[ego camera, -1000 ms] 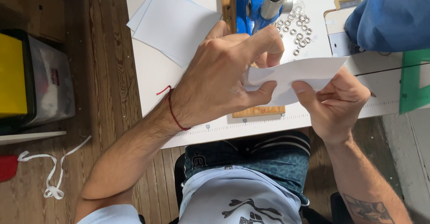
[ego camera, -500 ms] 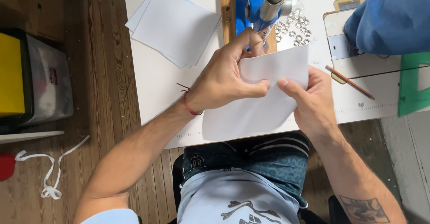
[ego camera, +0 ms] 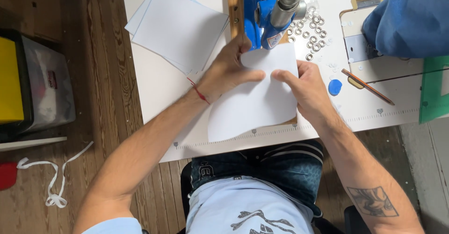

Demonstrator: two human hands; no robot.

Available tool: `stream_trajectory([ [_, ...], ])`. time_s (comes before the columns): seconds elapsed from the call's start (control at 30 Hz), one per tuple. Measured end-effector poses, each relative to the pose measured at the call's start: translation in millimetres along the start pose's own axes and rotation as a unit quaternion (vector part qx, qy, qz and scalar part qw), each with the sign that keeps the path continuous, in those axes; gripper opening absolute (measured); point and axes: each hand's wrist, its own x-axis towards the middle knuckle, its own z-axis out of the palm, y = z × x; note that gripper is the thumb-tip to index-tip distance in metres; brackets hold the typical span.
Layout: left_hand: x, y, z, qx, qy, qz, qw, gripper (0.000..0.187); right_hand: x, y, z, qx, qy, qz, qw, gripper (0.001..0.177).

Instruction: Preparing material by folding and marking, then installing metal grommets using a manual press

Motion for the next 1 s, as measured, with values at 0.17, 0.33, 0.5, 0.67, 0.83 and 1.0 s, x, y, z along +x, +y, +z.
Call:
stream_trajectory([
  [0.17,16,49,-10,0.177,0.032,-0.008,0.984,0.069,26,-24,9,0.012,-0.011,-0.019,1.000,0.016],
  [0.33,46,19,-26,0.168,0.025,-0.006,0.985,0.065,37,-29,12,0.009,-0.018,-0.040,0.999,0.007],
  [0.5,60,3,-30,0.096,0.000,0.056,0.994,0.062,43,-28,11,0.009,-0.016,-0.053,0.998,0.004],
  [0.67,63,3,-30,0.084,-0.005,0.035,0.996,0.065,35,-49,22,0.044,-0.012,0.012,0.999,0.015],
  [0.83,67,1,-31,0.050,-0.030,0.002,0.998,0.058,39,-45,22,0.053,-0.015,0.022,0.998,0.014],
  [1.0,63,7,-33,0.014,-0.052,-0.051,0.997,0.038,37,-49,21,0.029,-0.017,0.032,0.999,0.013],
])
